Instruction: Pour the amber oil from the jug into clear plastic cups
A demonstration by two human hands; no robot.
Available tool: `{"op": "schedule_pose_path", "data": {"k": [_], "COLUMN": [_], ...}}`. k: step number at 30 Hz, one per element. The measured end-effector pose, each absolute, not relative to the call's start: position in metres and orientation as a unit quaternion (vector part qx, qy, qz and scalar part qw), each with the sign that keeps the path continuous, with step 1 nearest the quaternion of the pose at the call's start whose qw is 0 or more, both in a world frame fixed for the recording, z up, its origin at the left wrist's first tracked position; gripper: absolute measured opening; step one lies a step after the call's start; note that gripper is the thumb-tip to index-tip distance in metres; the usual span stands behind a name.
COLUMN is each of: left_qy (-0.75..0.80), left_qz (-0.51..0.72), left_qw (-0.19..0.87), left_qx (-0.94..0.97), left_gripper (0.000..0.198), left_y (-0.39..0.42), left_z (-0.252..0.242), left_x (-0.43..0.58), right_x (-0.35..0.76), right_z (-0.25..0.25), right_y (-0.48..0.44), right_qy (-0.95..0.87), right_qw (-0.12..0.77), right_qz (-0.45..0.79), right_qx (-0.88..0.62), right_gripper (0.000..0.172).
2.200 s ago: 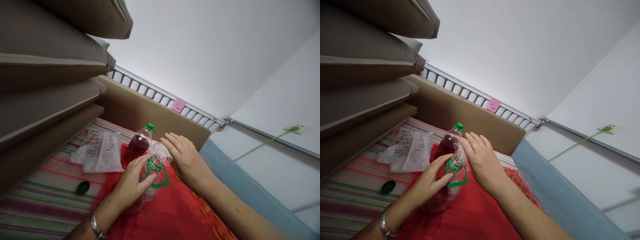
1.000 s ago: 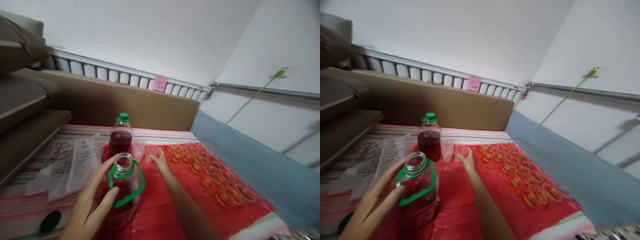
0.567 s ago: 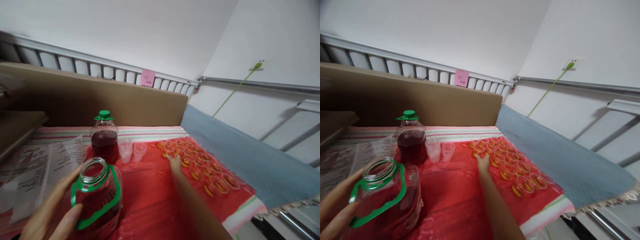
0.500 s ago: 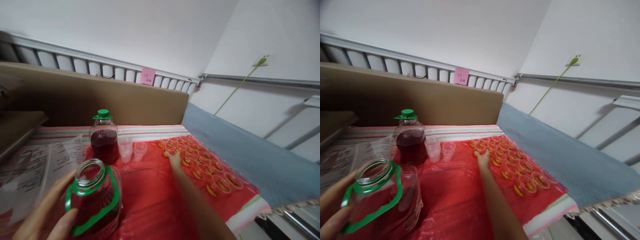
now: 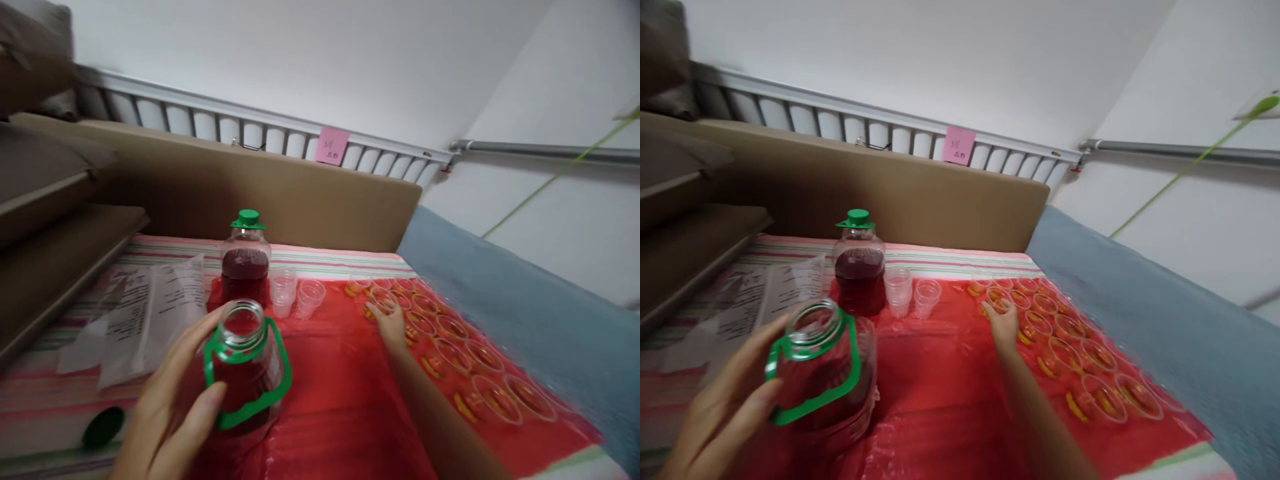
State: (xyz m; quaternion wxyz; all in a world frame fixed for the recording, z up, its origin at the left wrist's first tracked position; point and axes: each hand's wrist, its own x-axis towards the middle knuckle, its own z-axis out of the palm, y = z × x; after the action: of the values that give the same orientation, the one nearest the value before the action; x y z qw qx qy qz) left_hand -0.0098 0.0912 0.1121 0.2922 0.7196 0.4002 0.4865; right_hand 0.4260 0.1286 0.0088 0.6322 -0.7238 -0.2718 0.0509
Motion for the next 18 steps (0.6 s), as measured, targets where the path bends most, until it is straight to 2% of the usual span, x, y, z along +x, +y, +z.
{"op": "schedule_pose_path", "data": {"k": [6,11,18], "left_qy": [0.325,0.297,0.29], "left_qz": [0.496,0.49,0.476], "left_qw": [0.308,0.341,0.356], "left_qx": [0.744,0.745,0.75], "left_gripper": [0.048,0.049,0.052], "left_y": [0.095,0.092,0.091], "left_z": [0.127,0.131,0.135], "left_x": [-0.006,-0.009,-0.016], "right_x": [0.355,0.28,0.216], "right_z": [0.108,0.183,0.234], "right_y": [0.089,0.07,0.063], "right_qy": [-0.36,-0.48,-0.578], "right_qw": [0.624,0.565,0.485], "right_qz": [0.138,0.209,0.251], "right_qx": [-0.679,-0.637,-0.607], "right_gripper": [0.064,0.074,0.063]}}
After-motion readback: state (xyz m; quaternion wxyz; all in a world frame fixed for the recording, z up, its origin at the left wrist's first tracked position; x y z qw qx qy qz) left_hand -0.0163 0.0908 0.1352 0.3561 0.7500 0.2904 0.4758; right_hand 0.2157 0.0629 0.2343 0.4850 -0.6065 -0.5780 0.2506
